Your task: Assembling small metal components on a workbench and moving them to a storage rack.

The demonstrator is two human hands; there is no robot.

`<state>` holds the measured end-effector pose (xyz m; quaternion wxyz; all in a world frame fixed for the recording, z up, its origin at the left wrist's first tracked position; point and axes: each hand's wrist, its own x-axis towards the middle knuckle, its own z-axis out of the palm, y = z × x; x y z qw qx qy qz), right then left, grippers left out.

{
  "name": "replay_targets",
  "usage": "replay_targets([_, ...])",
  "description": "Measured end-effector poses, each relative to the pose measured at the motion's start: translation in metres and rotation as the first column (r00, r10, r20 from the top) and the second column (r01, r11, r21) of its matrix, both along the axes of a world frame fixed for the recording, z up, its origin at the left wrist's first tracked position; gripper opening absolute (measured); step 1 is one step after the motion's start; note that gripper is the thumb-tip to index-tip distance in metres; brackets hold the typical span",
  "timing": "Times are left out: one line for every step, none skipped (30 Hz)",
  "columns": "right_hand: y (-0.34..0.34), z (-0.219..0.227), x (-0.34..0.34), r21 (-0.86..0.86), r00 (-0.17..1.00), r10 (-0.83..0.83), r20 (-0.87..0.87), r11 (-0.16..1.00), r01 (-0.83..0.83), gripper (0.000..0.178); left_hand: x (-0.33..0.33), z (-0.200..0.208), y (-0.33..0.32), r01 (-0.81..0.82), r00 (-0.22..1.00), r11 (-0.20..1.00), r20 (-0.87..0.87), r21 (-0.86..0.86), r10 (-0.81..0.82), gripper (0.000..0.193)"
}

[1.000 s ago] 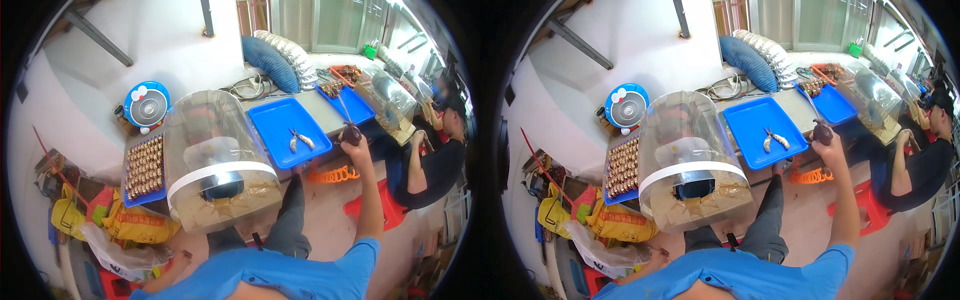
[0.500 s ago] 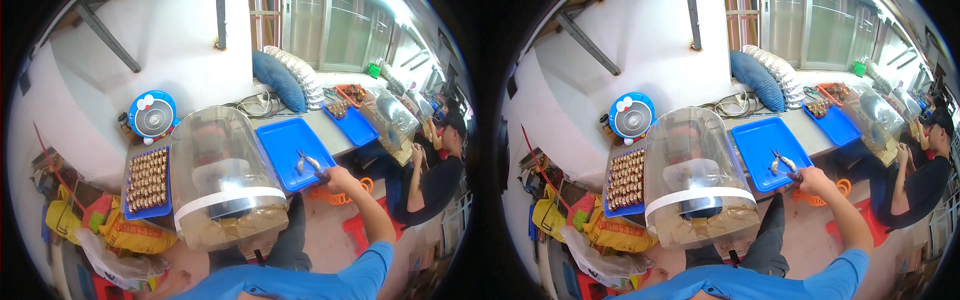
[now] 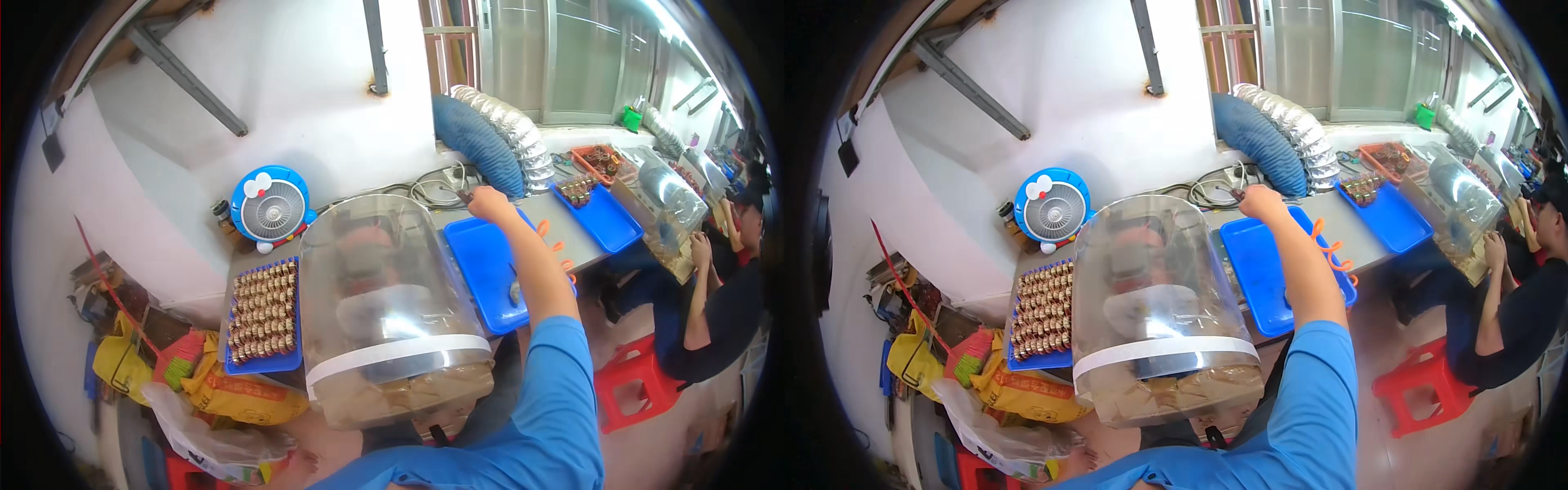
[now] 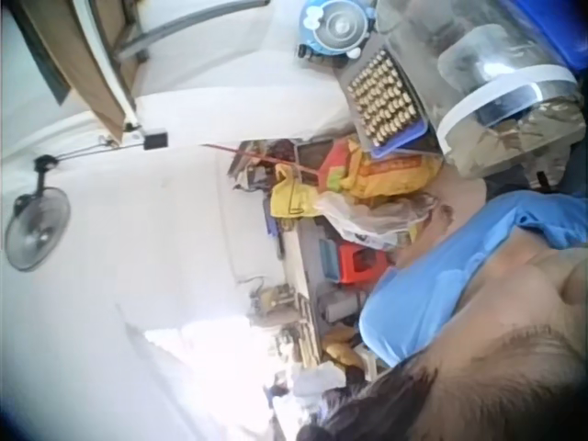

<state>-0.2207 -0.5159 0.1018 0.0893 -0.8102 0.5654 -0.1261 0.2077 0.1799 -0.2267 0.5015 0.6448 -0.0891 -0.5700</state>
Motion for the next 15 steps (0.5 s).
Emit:
replay_targets([0.000, 0.000, 0.007, 0.073, 0.997, 0.018, 0.074, 0.997, -0.024, 0.031, 0.001, -0.003, 0.004, 0.006, 1.000, 1.000, 0.003, 0.030, -0.007, 0.019])
replay_targets([0.000, 0.001, 0.014, 0.144, 0.989, 0.035, 0.146, 0.988, -0.056, 0.029, 0.004, -0.006, 0.007, 0.028, 0.999, 0.998, 0.030, 0.059, -0.030, 0.019])
replay_targets([0.000, 0.002, 0.025, 0.210, 0.976, 0.058, 0.208, 0.972, -0.103, 0.028, 0.005, -0.010, 0.005, 0.056, 0.997, 0.996, 0.041, 0.076, -0.059, 0.019])
replay_targets([0.002, 0.007, 0.027, 0.210, 0.976, 0.071, 0.205, 0.971, -0.114, 0.027, 0.006, -0.011, 0.007, 0.078, 0.995, 0.993, 0.047, 0.090, -0.083, 0.019])
replay_targets([0.003, 0.014, 0.020, 0.216, 0.974, 0.085, 0.211, 0.967, -0.132, 0.026, 0.009, -0.008, 0.009, 0.096, 0.994, 0.990, 0.042, 0.104, -0.101, 0.019])
replay_targets([0.009, 0.022, 0.022, 0.212, 0.956, 0.098, 0.278, 0.964, -0.160, 0.026, 0.010, -0.012, 0.016, 0.101, 0.995, 0.990, 0.013, 0.097, -0.103, 0.019])
replay_targets([0.008, 0.029, 0.014, 0.216, 0.929, 0.092, 0.360, 0.960, -0.178, 0.027, 0.014, -0.007, 0.019, 0.105, 0.994, 0.990, -0.047, 0.099, -0.101, 0.019])
replay_targets([0.011, 0.042, 0.014, 0.250, 0.924, 0.113, 0.366, 0.944, -0.215, 0.031, 0.019, -0.014, 0.021, 0.097, 0.978, 0.992, -0.193, 0.079, -0.080, 0.019])
replay_targets([0.015, 0.055, 0.018, 0.287, 0.915, 0.131, 0.380, 0.924, -0.252, 0.035, 0.023, -0.017, 0.023, 0.085, 0.932, 0.993, -0.358, 0.081, -0.050, 0.019])
replay_targets([0.024, 0.066, 0.031, 0.282, 0.908, 0.169, 0.384, 0.915, -0.289, 0.035, 0.024, -0.017, 0.029, 0.079, 0.869, 0.992, -0.494, 0.097, -0.021, 0.019])
replay_targets([0.034, 0.077, 0.040, 0.278, 0.903, 0.188, 0.387, 0.910, -0.309, 0.030, 0.026, -0.015, 0.036, 0.085, 0.833, 0.989, -0.554, 0.118, -0.006, 0.019])
replay_targets([0.040, 0.082, 0.041, 0.280, 0.904, 0.191, 0.382, 0.908, -0.310, 0.026, 0.009, -0.004, 0.025, 0.284, 0.957, 0.947, 0.020, 0.147, -0.290, 0.020])
replay_targets([0.050, 0.093, 0.046, 0.277, 0.905, 0.204, 0.374, 0.906, -0.319, 0.026, -0.004, 0.000, 0.015, 0.321, 0.655, 0.837, 0.535, 0.443, -0.534, 0.023])
replay_targets([0.063, 0.101, 0.057, 0.283, 0.922, 0.216, 0.320, 0.907, -0.311, 0.027, -0.012, 0.017, -0.001, 0.309, 0.666, 0.845, 0.534, 0.437, -0.520, 0.023])
replay_targets([0.078, 0.110, 0.068, 0.289, 0.935, 0.230, 0.269, 0.907, -0.306, 0.029, -0.018, 0.034, -0.012, 0.302, 0.639, 0.822, 0.537, 0.483, -0.551, 0.024])
